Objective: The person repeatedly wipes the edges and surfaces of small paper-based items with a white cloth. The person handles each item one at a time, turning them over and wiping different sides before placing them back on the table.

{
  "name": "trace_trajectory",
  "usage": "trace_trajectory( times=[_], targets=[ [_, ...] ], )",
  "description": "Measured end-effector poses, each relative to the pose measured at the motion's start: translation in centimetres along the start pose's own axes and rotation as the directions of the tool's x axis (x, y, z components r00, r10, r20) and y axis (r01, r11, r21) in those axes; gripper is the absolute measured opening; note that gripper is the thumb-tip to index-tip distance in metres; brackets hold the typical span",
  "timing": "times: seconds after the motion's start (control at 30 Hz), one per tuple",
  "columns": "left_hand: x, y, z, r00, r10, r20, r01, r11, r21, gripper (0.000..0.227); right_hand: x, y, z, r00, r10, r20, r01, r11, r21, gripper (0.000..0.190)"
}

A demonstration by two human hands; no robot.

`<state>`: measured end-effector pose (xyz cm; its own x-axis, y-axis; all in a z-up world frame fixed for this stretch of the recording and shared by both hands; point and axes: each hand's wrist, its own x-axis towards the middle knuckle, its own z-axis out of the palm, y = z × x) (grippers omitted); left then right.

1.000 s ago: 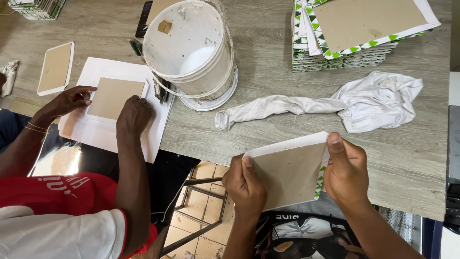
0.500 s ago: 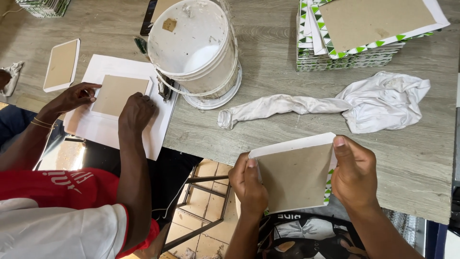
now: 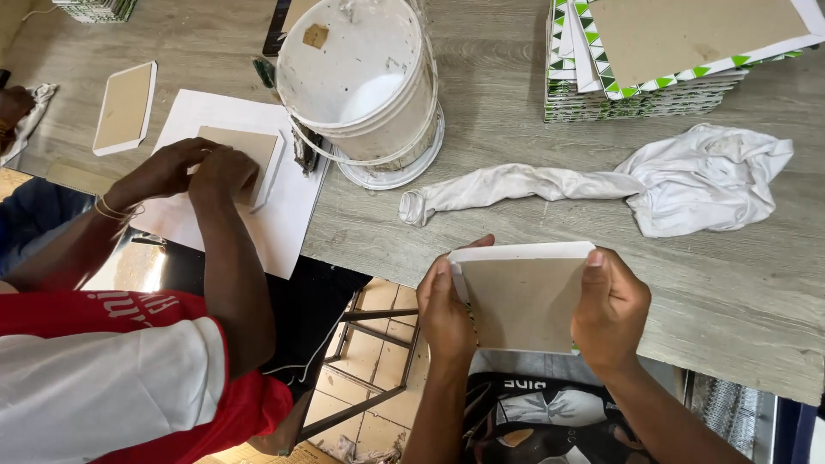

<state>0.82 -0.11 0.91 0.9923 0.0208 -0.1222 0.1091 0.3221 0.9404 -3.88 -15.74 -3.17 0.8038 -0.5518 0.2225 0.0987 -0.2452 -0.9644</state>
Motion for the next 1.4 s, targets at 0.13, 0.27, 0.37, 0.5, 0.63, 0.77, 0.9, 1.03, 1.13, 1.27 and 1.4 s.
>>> trace_trajectory(
  times=[0.13, 0.27, 0.37, 0.5, 0.63, 0.77, 0.9, 1.03, 1.13, 1.27, 1.4],
  targets=[
    [0.8, -0.5, -2.2, 0.985, -0.003, 0.171, 0.061, 0.940, -0.334, 0.033, 0.5, 0.9, 0.5, 0.998, -0.015, 0.055, 0.011, 0.998, 0.063, 0.051],
    [1.6, -2.5, -4.0, 0.991, 0.016, 0.136, 0.011, 0.980, -0.197, 0.031, 0.6, 1.6, 1.4, 0.994, 0.017, 0.112, -0.026, 0.996, 0.081, 0.051],
    [4.6, -8.9, -8.6, 0.987, 0.158, -0.010, -0.149, 0.950, 0.273, 0.040, 1.1, 2.4, 2.3, 0.977, 0.075, 0.198, -0.116, 0.972, 0.203, 0.054],
    [8.3, -4.6, -9.0, 0.951, -0.144, 0.272, 0.041, 0.935, 0.353, 0.031, 6.1, 6.3, 0.8, 0.808, 0.284, 0.515, -0.487, 0.816, 0.313, 0.025],
    [13.0, -4.8, -10.3, 0.711, -0.414, 0.568, 0.133, 0.873, 0.469, 0.025, 12.2, 5.7, -0.3, 0.534, 0.343, 0.773, -0.389, 0.911, -0.135, 0.028],
    [16.1, -7.6, -8.4, 0.836, -0.052, 0.546, -0.426, 0.564, 0.707, 0.024, 14.0, 7.0, 2.4, 0.662, 0.282, 0.694, -0.035, 0.937, -0.348, 0.026],
    [15.6, -3.7, -5.1, 0.769, -0.020, 0.639, -0.595, 0.341, 0.727, 0.045, 15.1, 11.9, 4.4, 0.870, 0.191, 0.454, 0.000, 0.922, -0.387, 0.021],
    [15.9, -4.1, -4.5, 0.848, -0.061, 0.527, -0.501, 0.233, 0.833, 0.072, 15.0, 14.7, 4.6, 0.887, -0.036, 0.460, 0.282, 0.832, -0.478, 0.016],
    [14.9, -5.5, -4.6, 0.831, 0.087, 0.549, -0.555, 0.078, 0.828, 0.060, 11.5, 12.2, 4.3, 0.706, -0.342, 0.620, 0.708, 0.344, -0.616, 0.030],
    [12.4, -6.3, -2.0, 0.819, 0.102, 0.565, -0.567, -0.009, 0.824, 0.043, 8.4, 8.8, 4.7, 0.704, -0.306, 0.641, 0.710, 0.274, -0.649, 0.048],
    [11.6, -8.5, -2.0, 0.662, -0.063, 0.747, -0.748, 0.004, 0.664, 0.048, 5.2, 8.8, 4.0, 0.738, -0.325, 0.592, 0.674, 0.313, -0.669, 0.042]
  ],
)
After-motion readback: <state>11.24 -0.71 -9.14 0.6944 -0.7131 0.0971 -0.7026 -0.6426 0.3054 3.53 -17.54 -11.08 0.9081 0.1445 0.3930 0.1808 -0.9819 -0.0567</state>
